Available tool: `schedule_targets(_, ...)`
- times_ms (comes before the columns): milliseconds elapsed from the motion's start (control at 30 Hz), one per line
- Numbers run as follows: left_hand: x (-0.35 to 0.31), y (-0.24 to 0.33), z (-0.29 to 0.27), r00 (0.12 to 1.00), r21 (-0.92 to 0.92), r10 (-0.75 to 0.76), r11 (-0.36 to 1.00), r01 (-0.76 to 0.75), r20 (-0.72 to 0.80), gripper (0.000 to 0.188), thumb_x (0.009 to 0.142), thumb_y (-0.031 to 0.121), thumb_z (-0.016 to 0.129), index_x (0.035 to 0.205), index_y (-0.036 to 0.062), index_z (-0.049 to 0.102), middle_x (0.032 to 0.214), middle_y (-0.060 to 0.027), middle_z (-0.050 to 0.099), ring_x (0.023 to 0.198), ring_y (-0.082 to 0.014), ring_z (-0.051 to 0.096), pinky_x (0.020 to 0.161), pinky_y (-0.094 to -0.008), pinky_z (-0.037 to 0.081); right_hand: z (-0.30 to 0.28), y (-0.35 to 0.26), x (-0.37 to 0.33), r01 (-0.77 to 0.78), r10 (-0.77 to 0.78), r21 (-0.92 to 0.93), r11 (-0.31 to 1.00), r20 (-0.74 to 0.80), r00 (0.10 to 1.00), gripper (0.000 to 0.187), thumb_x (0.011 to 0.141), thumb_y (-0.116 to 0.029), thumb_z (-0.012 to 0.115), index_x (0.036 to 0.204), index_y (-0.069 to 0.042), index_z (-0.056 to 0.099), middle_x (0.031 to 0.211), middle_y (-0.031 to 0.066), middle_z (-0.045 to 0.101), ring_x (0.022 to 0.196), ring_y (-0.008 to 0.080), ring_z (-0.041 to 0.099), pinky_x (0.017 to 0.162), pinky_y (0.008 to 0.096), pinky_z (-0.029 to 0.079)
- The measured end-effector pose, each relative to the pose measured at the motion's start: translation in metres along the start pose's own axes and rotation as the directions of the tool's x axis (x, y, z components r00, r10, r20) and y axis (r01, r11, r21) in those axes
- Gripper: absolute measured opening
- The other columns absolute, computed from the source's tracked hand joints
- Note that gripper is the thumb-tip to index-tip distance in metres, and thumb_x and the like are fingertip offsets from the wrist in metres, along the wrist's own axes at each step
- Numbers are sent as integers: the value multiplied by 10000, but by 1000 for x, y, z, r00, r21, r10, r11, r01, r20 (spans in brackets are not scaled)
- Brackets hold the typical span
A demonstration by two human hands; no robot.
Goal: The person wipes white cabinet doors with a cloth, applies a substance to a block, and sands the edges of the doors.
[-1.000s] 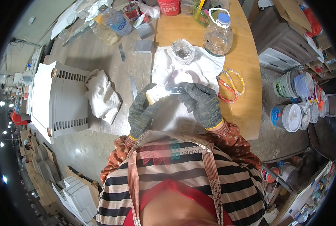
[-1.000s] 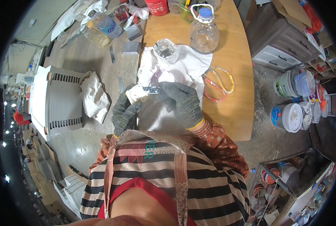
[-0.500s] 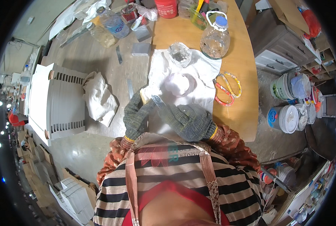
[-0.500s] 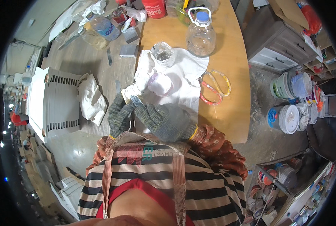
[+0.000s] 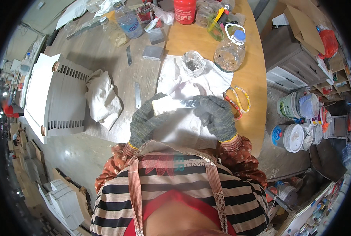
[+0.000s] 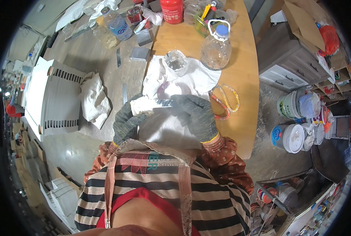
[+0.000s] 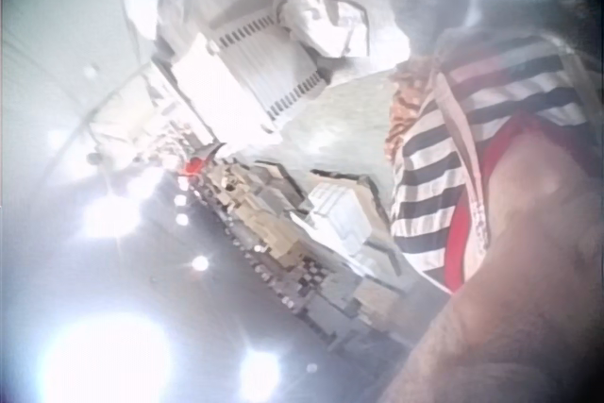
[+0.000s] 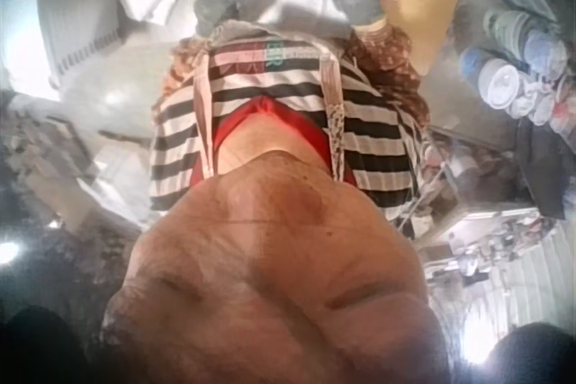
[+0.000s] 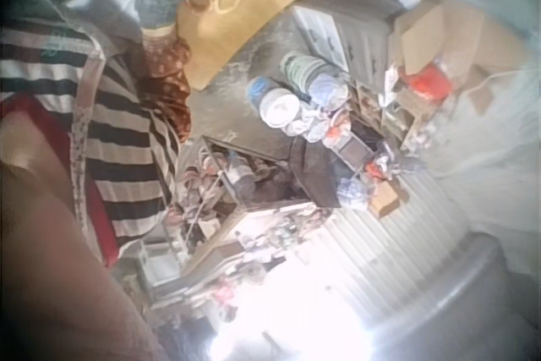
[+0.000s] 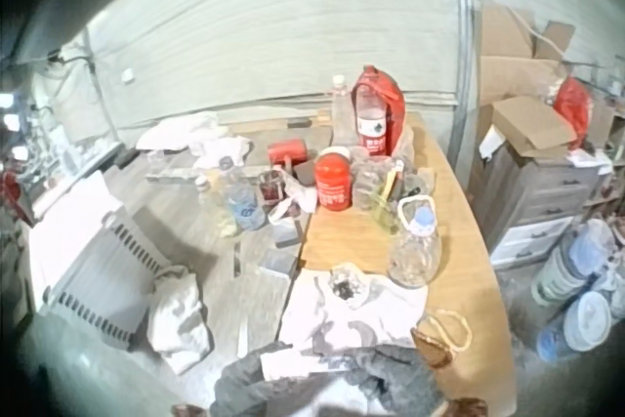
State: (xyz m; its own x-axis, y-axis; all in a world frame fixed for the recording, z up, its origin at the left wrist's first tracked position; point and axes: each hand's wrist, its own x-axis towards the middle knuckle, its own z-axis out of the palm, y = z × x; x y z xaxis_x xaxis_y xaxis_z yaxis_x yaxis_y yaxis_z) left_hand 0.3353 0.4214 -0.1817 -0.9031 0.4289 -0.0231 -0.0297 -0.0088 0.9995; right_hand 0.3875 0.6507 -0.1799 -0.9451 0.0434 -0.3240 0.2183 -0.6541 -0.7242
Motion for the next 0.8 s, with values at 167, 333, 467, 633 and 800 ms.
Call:
schedule_targets(167, 3, 2, 1, 1000, 132, -19, 991, 19, -2, 483, 815, 124, 677, 1262, 26, 522, 1222, -113, 572, 1066, -171, 567, 907, -302, 466, 4, 1, -9, 555, -600, -560, 615, 125, 790, 259, 885, -151, 583, 1080, 17, 612, 835, 74, 663, 614, 95, 581, 496, 187, 433)
schedule_targets(333, 2, -15, -3, 999, -131, 9, 991, -13, -32, 469, 812, 94, 670, 1253, 23, 526, 1148, -97, 614, 1021, -169, 587, 878, -290, 477, 12, 3, -25, 598, -237, -541, -592, 826, 512, 388, 848, -196, 587, 1217, -80, 561, 959, 127, 661, 677, 172, 633, 552, 293, 510)
schedule_targets(467, 0, 2, 0, 985, -120, -126, 987, 111, -122, 457, 818, 125, 653, 1236, -10, 528, 1117, -74, 620, 978, -139, 581, 862, -268, 458, 1, 3, -25, 615, -257, -480, -625, 871, 418, 412, 873, -248, 545, 1252, -87, 541, 1013, 96, 647, 793, 199, 631, 677, 326, 507)
schedule_targets(633, 1, -6, -2, 984, -211, -115, 974, 84, -139, 464, 815, 91, 665, 1247, -1, 520, 1128, -77, 619, 1005, -139, 578, 884, -270, 457, -11, -32, 1, 329, -496, -692, -643, 703, 509, 221, 835, -145, 620, 1045, -84, 655, 969, 89, 669, 758, 203, 641, 685, 299, 508)
schedule_targets(800, -1, -9, -3, 981, -167, -103, 983, 75, -165, 472, 806, 115, 681, 1238, -2, 530, 1102, -69, 628, 984, -133, 581, 879, -270, 452, -10, -67, 69, 440, -546, -739, -510, 674, 498, 207, 804, -119, 636, 1006, -83, 660, 971, 97, 663, 724, 212, 642, 636, 316, 510)
